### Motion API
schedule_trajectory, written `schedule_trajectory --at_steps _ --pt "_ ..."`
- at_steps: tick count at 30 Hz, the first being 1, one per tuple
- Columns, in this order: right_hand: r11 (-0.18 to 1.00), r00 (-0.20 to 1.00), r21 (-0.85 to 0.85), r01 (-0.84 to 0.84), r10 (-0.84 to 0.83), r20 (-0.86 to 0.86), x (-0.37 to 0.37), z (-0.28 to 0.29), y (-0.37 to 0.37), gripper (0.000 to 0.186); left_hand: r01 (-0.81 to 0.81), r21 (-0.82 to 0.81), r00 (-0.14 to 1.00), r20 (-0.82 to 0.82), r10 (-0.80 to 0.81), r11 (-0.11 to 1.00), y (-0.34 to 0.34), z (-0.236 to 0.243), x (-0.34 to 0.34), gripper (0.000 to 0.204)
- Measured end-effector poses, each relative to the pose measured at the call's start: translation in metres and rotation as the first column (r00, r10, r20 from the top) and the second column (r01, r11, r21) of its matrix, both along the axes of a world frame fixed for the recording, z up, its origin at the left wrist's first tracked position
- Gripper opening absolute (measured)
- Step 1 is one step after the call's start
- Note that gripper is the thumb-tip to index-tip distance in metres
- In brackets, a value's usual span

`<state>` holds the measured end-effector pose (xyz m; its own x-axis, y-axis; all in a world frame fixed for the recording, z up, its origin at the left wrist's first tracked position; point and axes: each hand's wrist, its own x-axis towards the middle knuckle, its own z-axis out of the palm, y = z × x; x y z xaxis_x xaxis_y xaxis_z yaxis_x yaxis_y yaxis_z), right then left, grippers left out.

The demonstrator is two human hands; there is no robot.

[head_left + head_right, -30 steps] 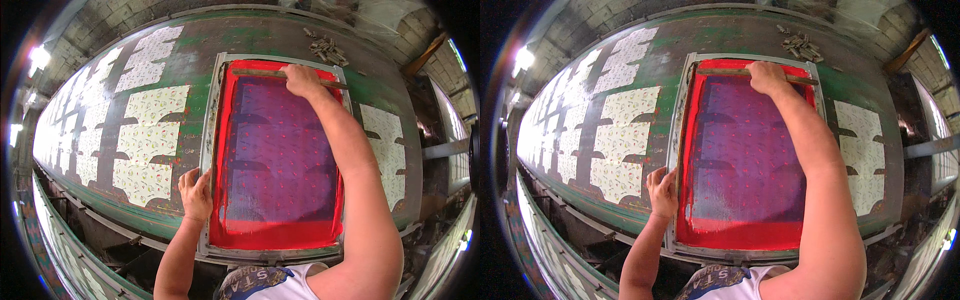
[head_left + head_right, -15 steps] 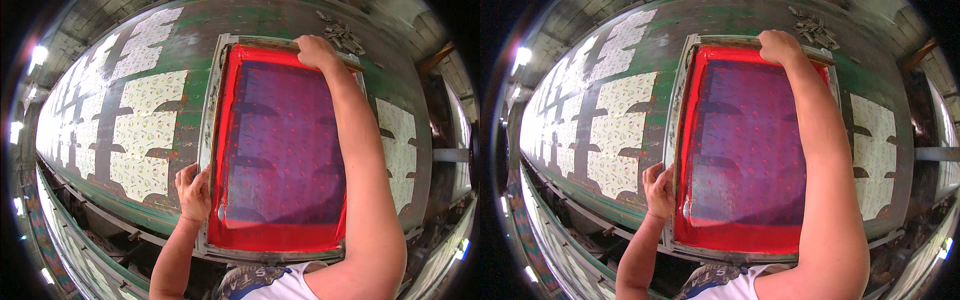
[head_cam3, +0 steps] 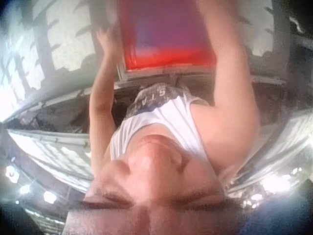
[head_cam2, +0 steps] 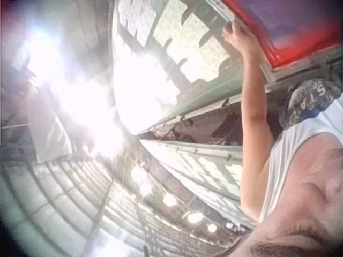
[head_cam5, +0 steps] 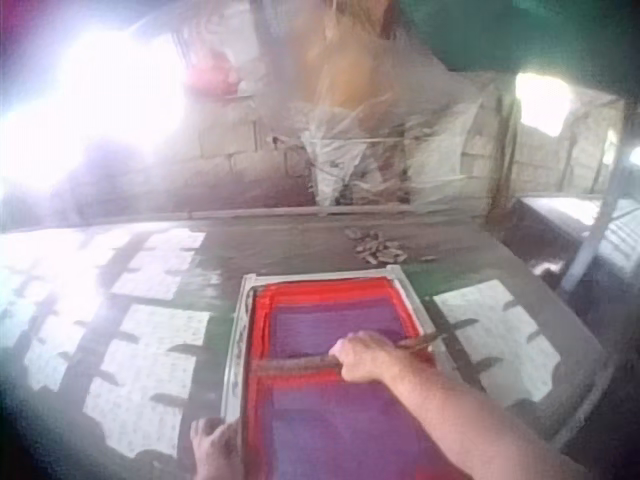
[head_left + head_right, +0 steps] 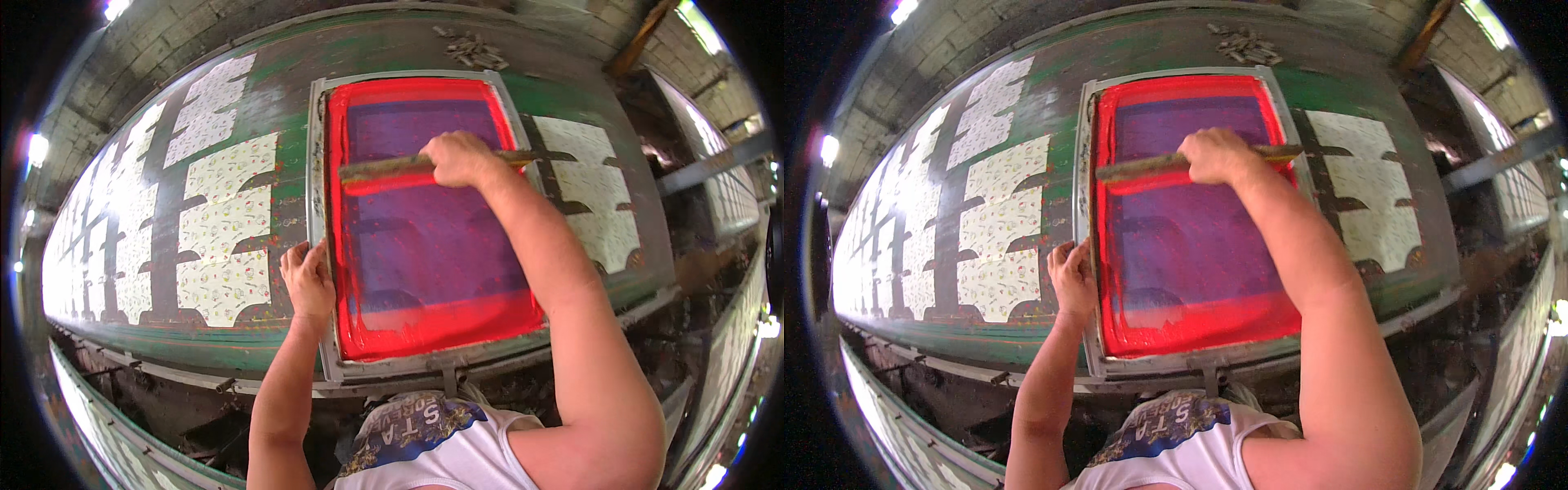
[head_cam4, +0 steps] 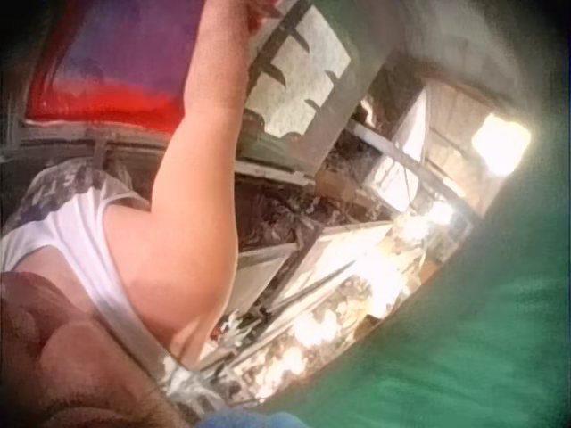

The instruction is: The person uses a squeegee to pull purple ink across a red-framed screen, repeatedly applying ink to patterned fabric pieces laid out on a green workbench. The person lifts and repositions the screen between strokes to cover multiple fabric sections.

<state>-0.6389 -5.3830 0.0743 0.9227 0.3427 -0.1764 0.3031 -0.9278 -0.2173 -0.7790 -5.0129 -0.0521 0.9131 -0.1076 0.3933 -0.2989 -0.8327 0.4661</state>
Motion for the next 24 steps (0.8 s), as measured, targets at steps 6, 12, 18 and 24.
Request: schedule_trajectory --at_steps 6,12,18,24 --pt "0.999 0.999 -0.014 0.039 -0.039 -0.032 -0.141 0.005 0.028 0.038 -0.02 -0.031 0.998 0.067 0.022 0.999 0.007 -0.013 0.0 0.041" --pt "0.997 1.0 0.074 0.008 -0.009 0.01 -0.268 -0.005 0.044 0.049 -0.042 -0.02 0.997 0.059 0.043 0.999 0.005 -0.015 -0.001 0.03" --pt "0.987 0.978 0.157 -0.034 0.001 0.206 -0.34 -0.021 0.054 0.049 -0.092 -0.004 0.99 0.105 0.091 0.996 0.0 -0.005 -0.004 0.016" --pt "0.98 0.961 0.132 -0.151 0.114 0.252 -0.368 -0.024 0.05 0.074 -0.132 -0.021 0.991 0.028 0.133 0.991 -0.008 0.003 -0.008 0.025"
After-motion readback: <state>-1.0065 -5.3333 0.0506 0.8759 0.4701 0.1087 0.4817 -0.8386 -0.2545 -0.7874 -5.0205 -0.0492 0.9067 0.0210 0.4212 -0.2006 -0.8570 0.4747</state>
